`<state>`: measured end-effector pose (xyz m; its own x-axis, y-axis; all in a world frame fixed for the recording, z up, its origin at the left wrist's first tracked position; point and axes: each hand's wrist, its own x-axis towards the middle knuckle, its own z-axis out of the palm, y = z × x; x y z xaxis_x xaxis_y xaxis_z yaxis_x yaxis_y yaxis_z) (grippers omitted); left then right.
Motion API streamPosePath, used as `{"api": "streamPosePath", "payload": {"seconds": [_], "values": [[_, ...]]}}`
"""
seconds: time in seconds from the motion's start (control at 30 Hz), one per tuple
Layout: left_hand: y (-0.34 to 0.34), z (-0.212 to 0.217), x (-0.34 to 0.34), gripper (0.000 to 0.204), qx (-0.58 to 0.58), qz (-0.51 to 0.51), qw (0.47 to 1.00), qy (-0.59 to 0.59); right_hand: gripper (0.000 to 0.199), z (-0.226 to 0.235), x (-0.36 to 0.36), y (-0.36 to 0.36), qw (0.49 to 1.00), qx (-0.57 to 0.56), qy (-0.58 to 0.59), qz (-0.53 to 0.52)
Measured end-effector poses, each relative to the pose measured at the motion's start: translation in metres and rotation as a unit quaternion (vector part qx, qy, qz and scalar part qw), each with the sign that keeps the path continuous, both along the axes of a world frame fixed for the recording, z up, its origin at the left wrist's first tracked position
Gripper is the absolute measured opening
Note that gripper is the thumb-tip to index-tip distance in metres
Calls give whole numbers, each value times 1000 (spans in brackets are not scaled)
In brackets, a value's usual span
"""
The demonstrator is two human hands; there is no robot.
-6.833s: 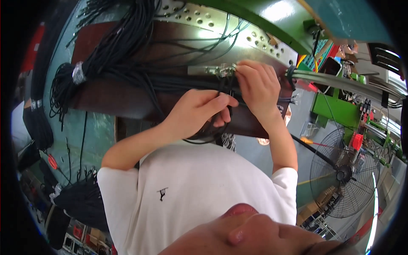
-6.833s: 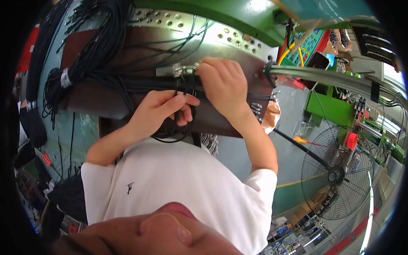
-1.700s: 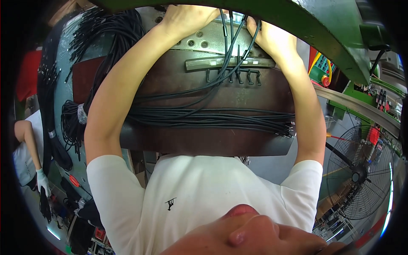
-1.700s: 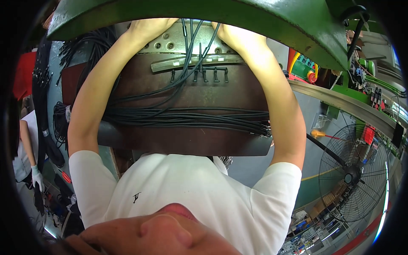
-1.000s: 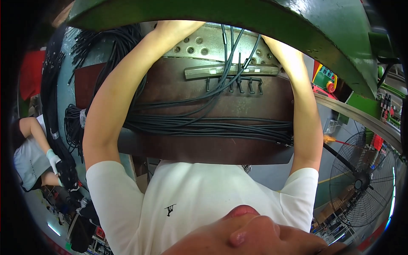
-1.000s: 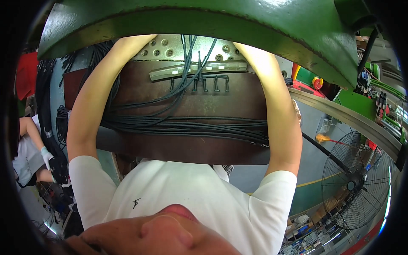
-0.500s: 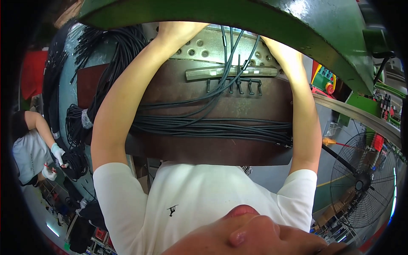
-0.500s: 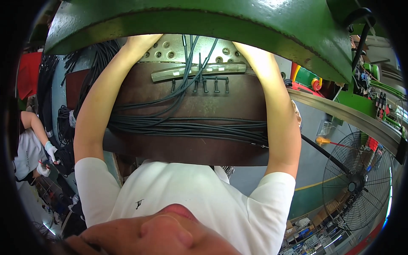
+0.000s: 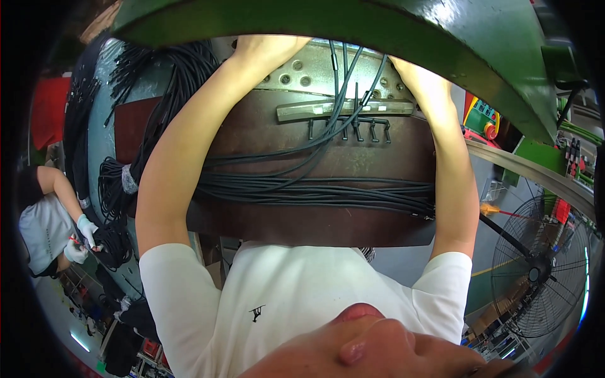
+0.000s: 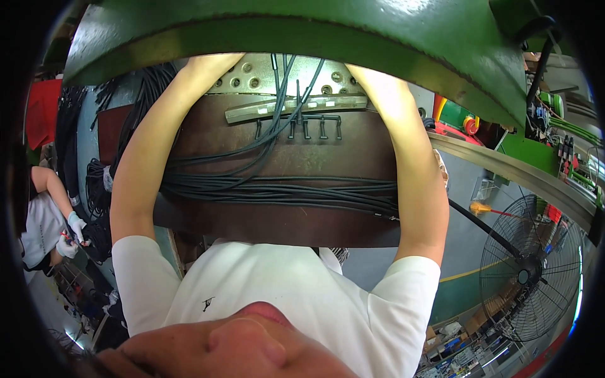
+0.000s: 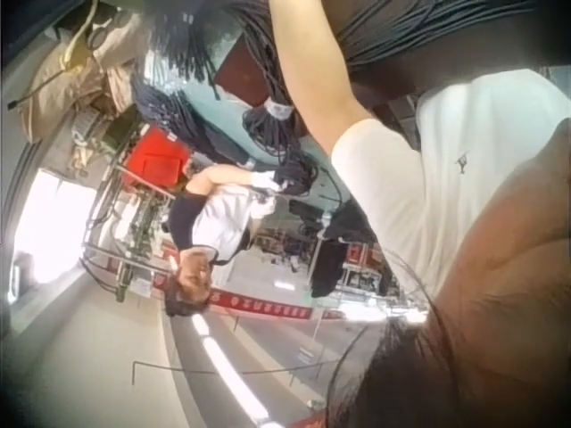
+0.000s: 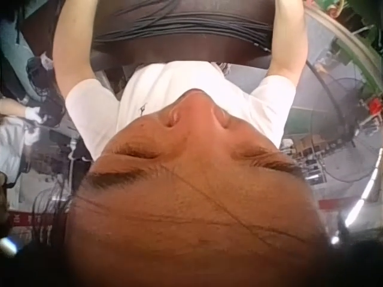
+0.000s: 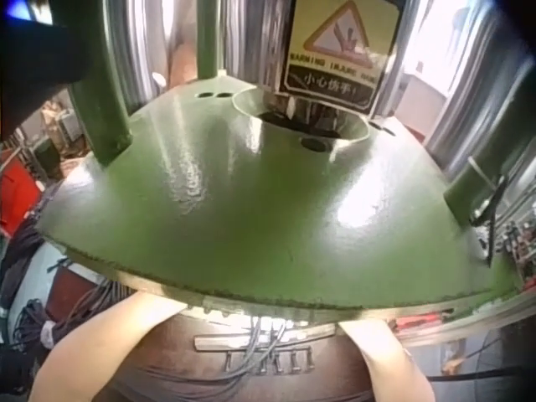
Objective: Plugging individual black cables into a metal connector fixture on a factory workbench.
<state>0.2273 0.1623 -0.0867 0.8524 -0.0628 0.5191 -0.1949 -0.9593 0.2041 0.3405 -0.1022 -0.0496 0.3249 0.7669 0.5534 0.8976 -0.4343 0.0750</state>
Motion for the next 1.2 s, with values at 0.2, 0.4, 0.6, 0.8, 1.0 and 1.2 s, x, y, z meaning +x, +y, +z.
{"api": "streamPosePath", "payload": {"seconds": [0.2, 0.4, 0.6, 0.8, 1.0, 1.2], "values": [[-23, 49, -16, 36, 6, 38, 962, 271, 25, 19, -11, 4, 989, 7, 138, -62], [-48, 73, -83, 58, -203, 3, 978, 45, 37, 59, -88, -56, 971, 115, 207, 14], [-73, 77, -309, 38, -336, -164, 686, 624, 29, -18, -223, -255, 829, 212, 283, -433], [-80, -7, -332, 17, -183, 173, 891, 377, 27, -130, -298, -266, 652, 359, 580, -332], [-74, -39, -344, 17, -113, 155, 930, 313, 23, -129, -295, -267, 779, 252, 499, -284], [-79, -21, -331, 21, -183, 184, 895, 362, 19, -126, -286, -265, 880, 141, 385, -241]]}}
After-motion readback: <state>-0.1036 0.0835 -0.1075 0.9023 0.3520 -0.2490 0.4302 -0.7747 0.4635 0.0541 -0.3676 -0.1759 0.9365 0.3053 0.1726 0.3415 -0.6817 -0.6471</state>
